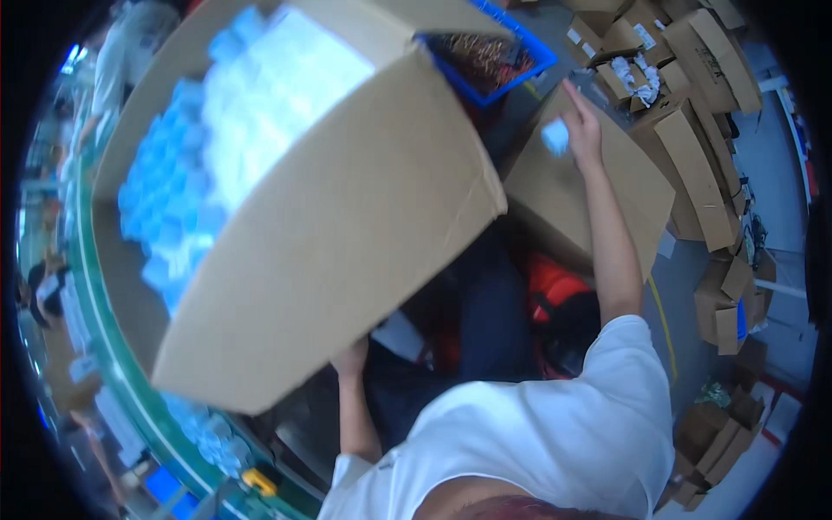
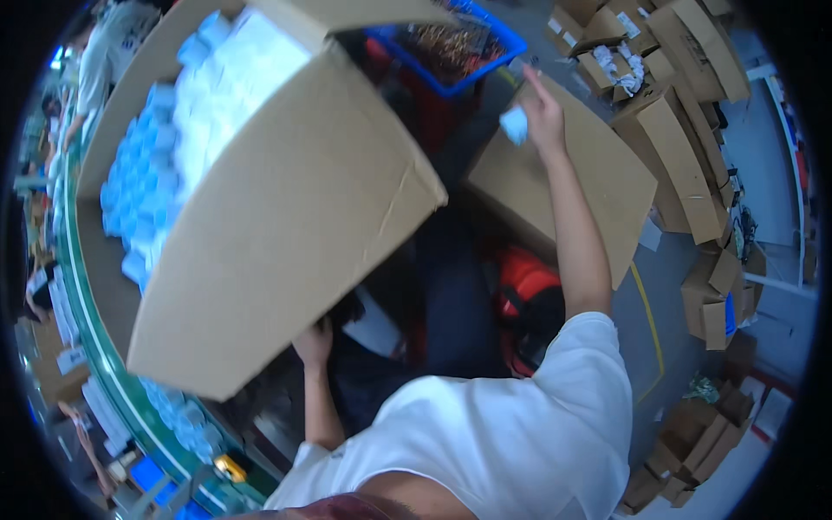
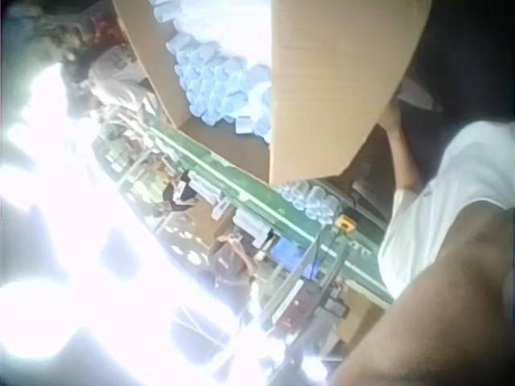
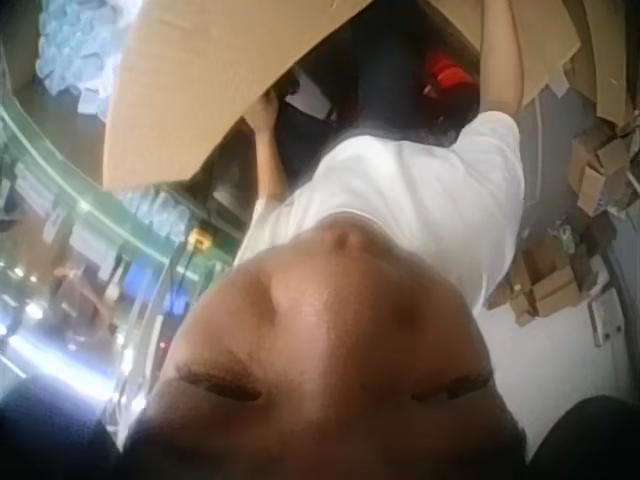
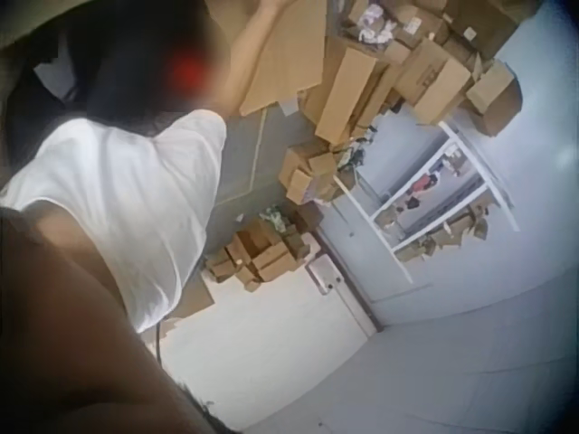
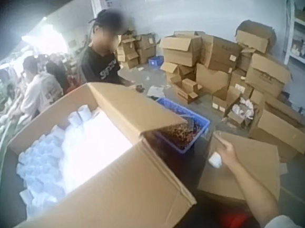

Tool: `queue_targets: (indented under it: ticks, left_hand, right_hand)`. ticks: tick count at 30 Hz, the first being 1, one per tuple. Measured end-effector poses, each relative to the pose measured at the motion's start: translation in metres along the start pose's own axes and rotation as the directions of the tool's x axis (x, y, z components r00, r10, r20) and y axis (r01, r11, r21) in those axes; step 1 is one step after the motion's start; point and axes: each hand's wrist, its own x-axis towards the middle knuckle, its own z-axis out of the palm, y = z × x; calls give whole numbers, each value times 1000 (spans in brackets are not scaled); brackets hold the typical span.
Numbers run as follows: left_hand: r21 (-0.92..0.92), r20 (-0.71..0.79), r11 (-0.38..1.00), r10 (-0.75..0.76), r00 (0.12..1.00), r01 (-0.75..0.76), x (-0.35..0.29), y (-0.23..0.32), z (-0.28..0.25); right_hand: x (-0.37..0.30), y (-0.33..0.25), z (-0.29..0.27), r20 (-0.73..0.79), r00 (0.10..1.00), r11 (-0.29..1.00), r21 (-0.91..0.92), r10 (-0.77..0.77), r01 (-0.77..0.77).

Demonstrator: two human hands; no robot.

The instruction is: Manually assembling electronic components by inserting internal parts and wires into plastic housings.

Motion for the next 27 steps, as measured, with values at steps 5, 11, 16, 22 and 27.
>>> queue_targets:
  ticks: [5, 11, 16, 22, 27]
  left_hand:
    - [-746, 503, 388, -204, 840, 541, -13, 38, 2]
    - [-578, 747, -216, 249, 617, 787, -68, 92, -49]
    - [-629, 702, -282, 193, 685, 724, -91, 83, -63]
    - [-629, 728, -290, 107, 677, 722, -101, 80, -74]
    - [-653, 741, -270, -33, 671, 707, -108, 86, -80]
  right_hand:
    - [-242, -111, 52, 611, 762, 916, 146, 214, -374]
    - [-354, -155, 89, 856, 513, 936, 122, 69, -330]
    - [-366, -171, 94, 885, 465, 928, 190, -20, -321]
    - [-362, -175, 90, 866, 497, 887, 272, -57, -373]
    - [-359, -165, 91, 858, 510, 820, 332, -57, -466]
